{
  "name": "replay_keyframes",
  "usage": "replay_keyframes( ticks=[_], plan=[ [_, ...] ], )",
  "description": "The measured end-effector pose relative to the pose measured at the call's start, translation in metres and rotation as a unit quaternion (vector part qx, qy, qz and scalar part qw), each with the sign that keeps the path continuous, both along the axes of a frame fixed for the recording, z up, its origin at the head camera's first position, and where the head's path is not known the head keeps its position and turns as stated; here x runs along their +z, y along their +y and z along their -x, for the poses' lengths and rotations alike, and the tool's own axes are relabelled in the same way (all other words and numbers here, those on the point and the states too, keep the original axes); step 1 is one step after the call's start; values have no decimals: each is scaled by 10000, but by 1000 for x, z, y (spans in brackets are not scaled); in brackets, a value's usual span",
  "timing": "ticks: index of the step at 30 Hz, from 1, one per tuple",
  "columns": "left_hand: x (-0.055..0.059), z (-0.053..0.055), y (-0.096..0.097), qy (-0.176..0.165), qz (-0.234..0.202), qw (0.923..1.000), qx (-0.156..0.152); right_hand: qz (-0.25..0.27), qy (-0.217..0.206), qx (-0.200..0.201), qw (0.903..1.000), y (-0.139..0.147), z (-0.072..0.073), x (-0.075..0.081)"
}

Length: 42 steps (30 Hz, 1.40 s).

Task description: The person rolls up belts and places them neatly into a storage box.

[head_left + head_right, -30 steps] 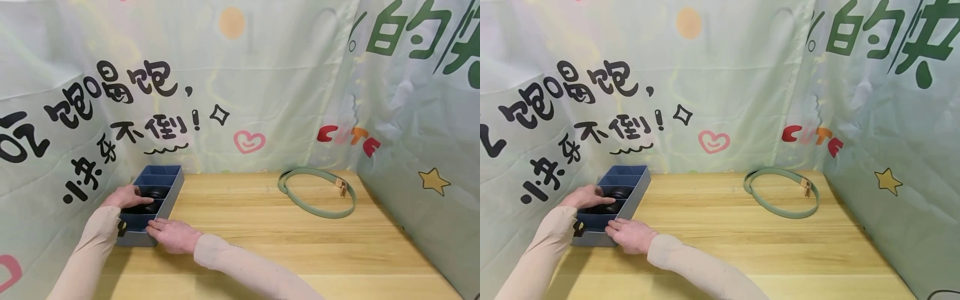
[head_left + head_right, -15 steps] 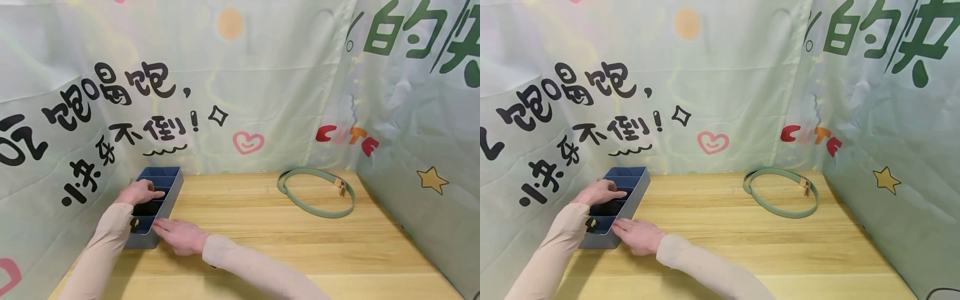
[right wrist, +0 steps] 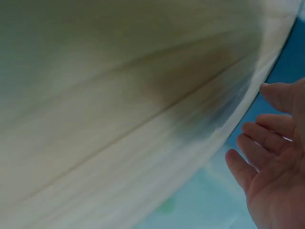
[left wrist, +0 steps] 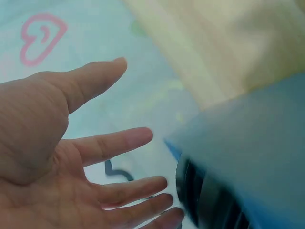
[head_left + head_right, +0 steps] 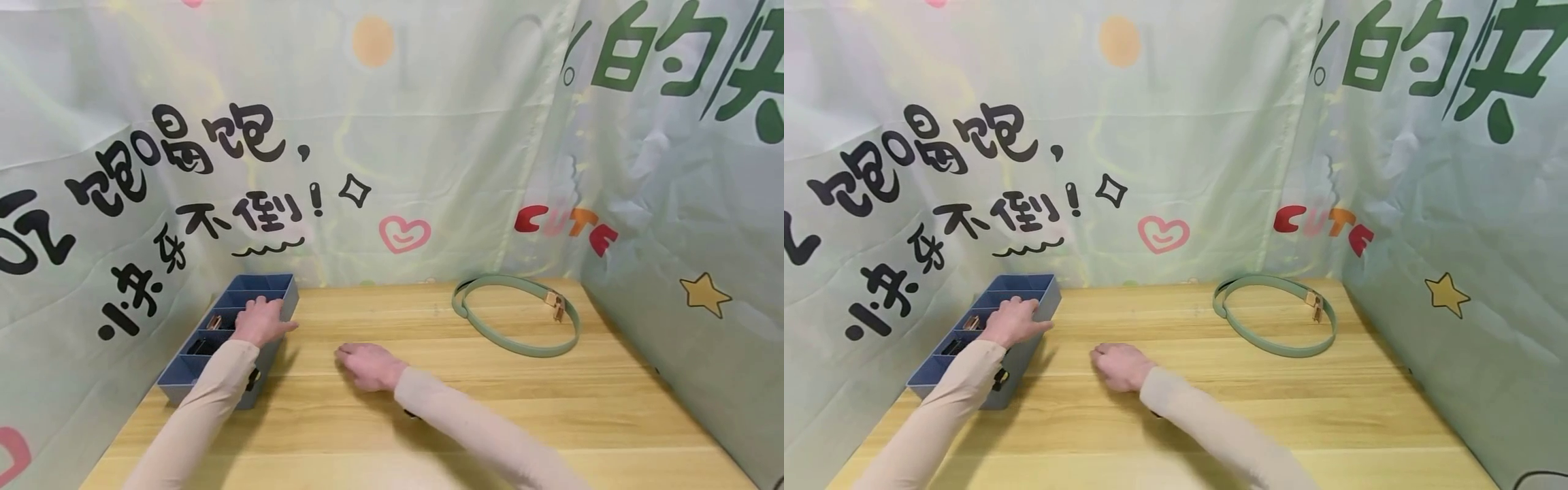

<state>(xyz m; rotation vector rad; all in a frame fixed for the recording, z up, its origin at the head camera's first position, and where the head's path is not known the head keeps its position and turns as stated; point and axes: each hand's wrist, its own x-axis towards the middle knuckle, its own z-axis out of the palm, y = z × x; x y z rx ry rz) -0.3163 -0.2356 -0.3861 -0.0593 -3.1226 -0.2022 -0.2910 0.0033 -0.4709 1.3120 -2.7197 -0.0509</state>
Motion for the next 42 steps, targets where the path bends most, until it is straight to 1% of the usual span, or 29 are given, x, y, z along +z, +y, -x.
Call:
replay_keyframes(
  ticks=[3, 5, 8, 10, 11, 12, 13, 15, 17, 18, 19, 21, 23, 24, 26, 27, 29, 32, 35, 37, 39, 42],
  plan=[
    [-11, 2, 9, 95, 217, 9997, -87, 145, -312, -300, 9990, 27, 7, -2],
    [-17, 3, 14, 123, 328, 9993, -128, 274, -447, -515, 9973, 43, 11, -2],
    [-23, 5, 23, 157, 494, 9985, -194, 528, -503, -826, 9939, 67, 19, -2],
    [-27, 6, 30, 157, 539, 9981, -240, 724, -429, -1064, 9908, 82, 24, -1],
    [-28, 6, 34, 155, 556, 9980, -266, 817, -330, -1179, 9891, 90, 27, 0],
    [-29, 6, 38, 130, 560, 9979, -295, 892, -141, -1276, 9877, 97, 30, 0],
    [-30, 6, 42, 96, 556, 9979, -315, 945, -42, -1460, 9847, 104, 33, 1],
    [-33, 6, 50, -29, 497, 9980, -384, 975, 116, -1895, 9769, 119, 38, 4],
    [-36, 5, 57, -238, 382, 9979, -475, 1004, 211, -2389, 9656, 133, 44, 7],
    [-37, 5, 60, -378, 309, 9975, -511, 1045, 202, -2631, 9589, 139, 47, 7],
    [-40, 5, 63, -487, 263, 9970, -533, 1048, 105, -2907, 9510, 145, 49, 8],
    [-44, 5, 69, -682, 160, 9959, -576, 1130, 34, -3302, 9371, 154, 55, 8],
    [-48, 5, 74, -741, 173, 9953, -604, 1225, -129, -3614, 9243, 163, 59, 8],
    [-50, 5, 77, -754, 200, 9952, -592, 1246, -224, -3720, 9196, 167, 60, 9],
    [-53, 5, 83, -702, 243, 9955, -591, 1270, -361, -3874, 9124, 174, 62, 10],
    [-54, 5, 86, -650, 268, 9958, -593, 1287, -415, -3906, 9106, 177, 63, 11],
    [-56, 5, 92, -586, 280, 9962, -583, 1294, -496, -3915, 9097, 182, 65, 11],
    [-59, 5, 101, -477, 253, 9963, -665, 1246, -630, -3884, 9109, 187, 67, 10],
    [-62, 4, 109, -467, 211, 9959, -751, 1223, -781, -3837, 9120, 190, 70, 7],
    [-64, 4, 114, -467, 215, 9955, -794, 1230, -787, -3808, 9131, 191, 72, 5],
    [-66, 3, 117, -444, 210, 9952, -849, 1268, -686, -3739, 9162, 191, 72, 4],
    [-66, 2, 121, -382, 204, 9947, -930, 1324, -507, -3461, 9274, 188, 71, 3]
  ],
)
